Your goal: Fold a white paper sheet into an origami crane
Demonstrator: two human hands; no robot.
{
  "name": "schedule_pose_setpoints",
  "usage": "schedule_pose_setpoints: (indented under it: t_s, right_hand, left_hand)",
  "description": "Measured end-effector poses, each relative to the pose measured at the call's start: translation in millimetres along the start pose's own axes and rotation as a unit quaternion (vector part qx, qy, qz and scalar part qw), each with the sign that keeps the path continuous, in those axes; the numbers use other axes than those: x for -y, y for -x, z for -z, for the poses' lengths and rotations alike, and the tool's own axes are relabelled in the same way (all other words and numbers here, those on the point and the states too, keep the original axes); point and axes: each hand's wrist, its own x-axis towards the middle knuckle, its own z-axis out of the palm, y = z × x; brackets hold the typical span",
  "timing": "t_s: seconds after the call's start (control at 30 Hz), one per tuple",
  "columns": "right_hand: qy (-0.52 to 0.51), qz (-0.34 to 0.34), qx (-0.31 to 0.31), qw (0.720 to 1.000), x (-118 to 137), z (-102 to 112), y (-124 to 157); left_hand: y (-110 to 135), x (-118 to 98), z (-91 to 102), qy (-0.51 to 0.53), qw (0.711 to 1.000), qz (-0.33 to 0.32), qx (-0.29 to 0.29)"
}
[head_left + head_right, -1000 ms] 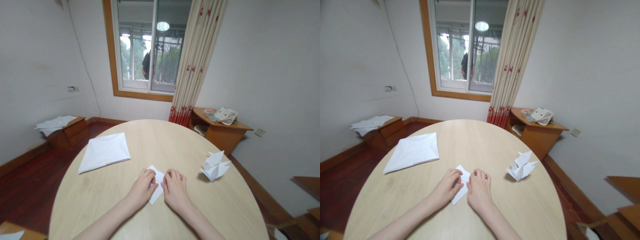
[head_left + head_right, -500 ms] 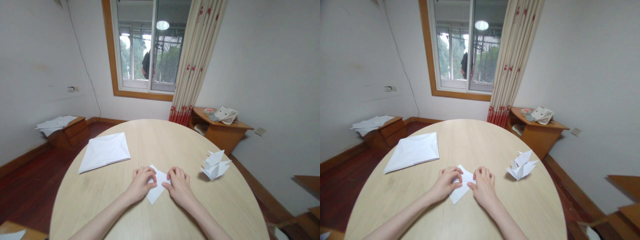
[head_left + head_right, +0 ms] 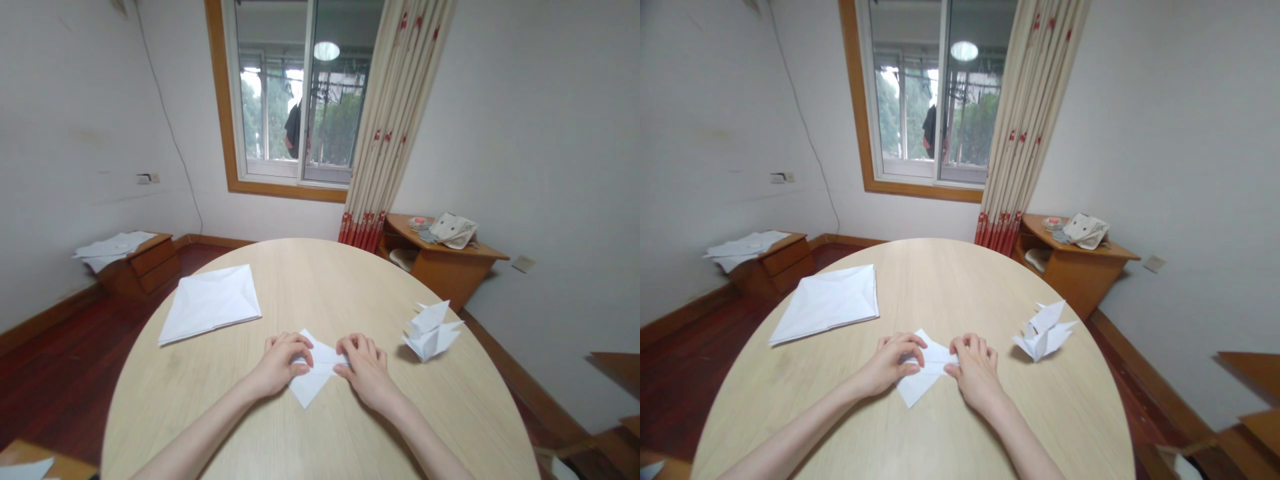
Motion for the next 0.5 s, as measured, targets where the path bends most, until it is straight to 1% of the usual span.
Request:
schedule_pose_setpoints:
  t_s: [0.17, 0.4, 0.5]
  right_hand:
    - [-0.007, 0.012, 0.002, 1.0, -3.4, -2.4, -0.9]
    - [-0.021, 0.04, -0.001, 0.999, -1.6, -3.3, -1.4]
    - [-0.024, 0.056, -0.001, 0.998, -2.2, -4.9, -1.7]
  left_hand:
    - [0.5, 3.9, -1.6, -0.001, 1.0, -0.01, 0.006]
    - [5.3, 1.8, -2.3, -0.032, 0.997, -0.05, -0.04]
    - [7.4, -0.9, -3.5, -0.067, 0.993, -0.073, -0.059]
